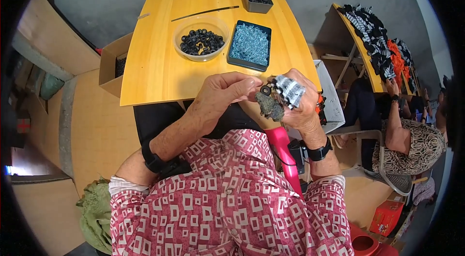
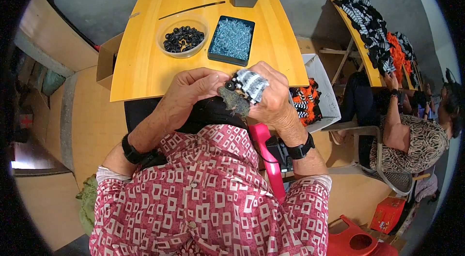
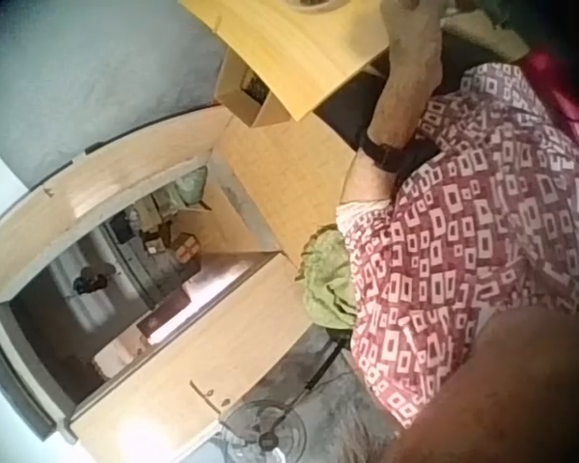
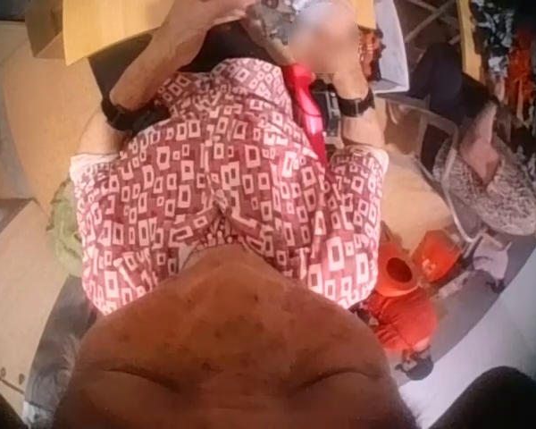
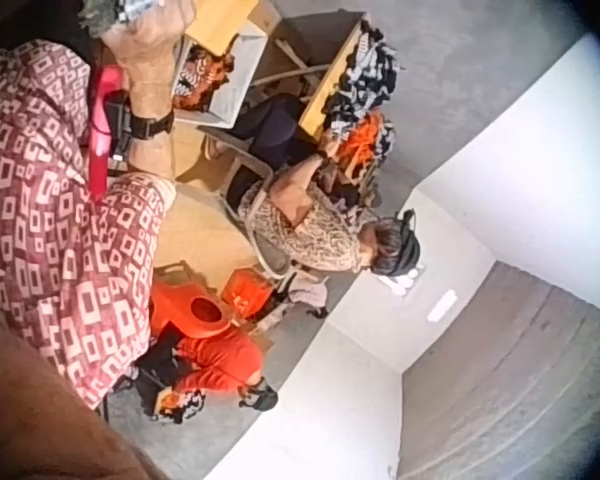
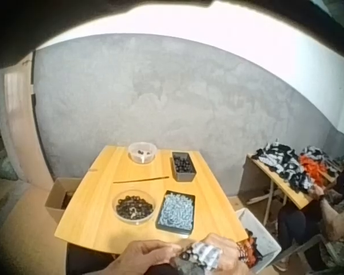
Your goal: The person takes black plastic pieces from a bowl and attaches them to small fabric items one at a time by hand.
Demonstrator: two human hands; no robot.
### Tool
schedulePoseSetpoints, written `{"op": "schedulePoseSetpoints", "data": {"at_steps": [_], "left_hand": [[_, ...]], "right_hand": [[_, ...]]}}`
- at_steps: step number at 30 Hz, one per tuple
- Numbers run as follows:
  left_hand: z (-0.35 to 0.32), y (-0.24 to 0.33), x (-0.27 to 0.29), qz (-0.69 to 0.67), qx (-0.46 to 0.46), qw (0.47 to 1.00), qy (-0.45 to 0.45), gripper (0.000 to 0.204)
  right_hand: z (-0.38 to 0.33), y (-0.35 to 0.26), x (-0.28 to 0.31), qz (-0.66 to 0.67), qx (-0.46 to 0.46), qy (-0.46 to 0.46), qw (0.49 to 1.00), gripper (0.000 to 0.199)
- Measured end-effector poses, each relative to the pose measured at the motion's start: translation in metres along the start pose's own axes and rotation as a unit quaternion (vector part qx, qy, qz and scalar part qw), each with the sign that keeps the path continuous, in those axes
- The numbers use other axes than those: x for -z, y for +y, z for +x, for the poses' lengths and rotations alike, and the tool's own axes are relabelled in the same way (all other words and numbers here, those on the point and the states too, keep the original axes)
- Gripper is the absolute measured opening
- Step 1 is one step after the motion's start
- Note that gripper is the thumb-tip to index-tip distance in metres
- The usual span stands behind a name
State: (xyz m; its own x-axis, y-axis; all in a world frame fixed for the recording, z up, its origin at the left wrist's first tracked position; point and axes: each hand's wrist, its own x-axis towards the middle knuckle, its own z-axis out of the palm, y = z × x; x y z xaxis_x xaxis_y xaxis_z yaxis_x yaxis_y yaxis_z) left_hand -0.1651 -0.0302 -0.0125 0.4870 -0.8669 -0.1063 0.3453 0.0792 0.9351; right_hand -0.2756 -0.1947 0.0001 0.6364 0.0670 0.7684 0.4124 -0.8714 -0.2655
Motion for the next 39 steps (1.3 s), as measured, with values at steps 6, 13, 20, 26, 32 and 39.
{"op": "schedulePoseSetpoints", "data": {"at_steps": [6,13,20,26,32,39], "left_hand": [[-0.004,0.007,-0.001,0.011,0.012,0.999,-0.038,0.026],[-0.006,0.002,-0.001,0.037,-0.028,0.999,-0.028,0.018],[-0.005,0.004,-0.002,0.035,-0.02,0.999,-0.021,0.019],[-0.003,0.009,-0.007,0.005,-0.021,1.0,-0.022,0.024],[-0.003,0.007,-0.008,0.016,-0.031,0.999,-0.026,0.022],[-0.001,0.02,-0.017,0.038,-0.071,0.996,-0.028,0.02]], "right_hand": [[-0.003,0.005,0.001,-0.004,0.035,-0.007,0.999,0.027],[0.0,0.001,-0.002,-0.027,0.08,-0.012,0.996,0.025],[0.0,0.002,-0.004,-0.022,0.085,-0.015,0.996,0.025],[0.001,-0.002,0.0,0.006,0.001,0.028,1.0,0.028],[0.001,-0.007,0.01,-0.016,-0.021,0.059,0.998,0.029],[0.005,-0.005,0.016,-0.067,0.016,0.064,0.996,0.033]]}}
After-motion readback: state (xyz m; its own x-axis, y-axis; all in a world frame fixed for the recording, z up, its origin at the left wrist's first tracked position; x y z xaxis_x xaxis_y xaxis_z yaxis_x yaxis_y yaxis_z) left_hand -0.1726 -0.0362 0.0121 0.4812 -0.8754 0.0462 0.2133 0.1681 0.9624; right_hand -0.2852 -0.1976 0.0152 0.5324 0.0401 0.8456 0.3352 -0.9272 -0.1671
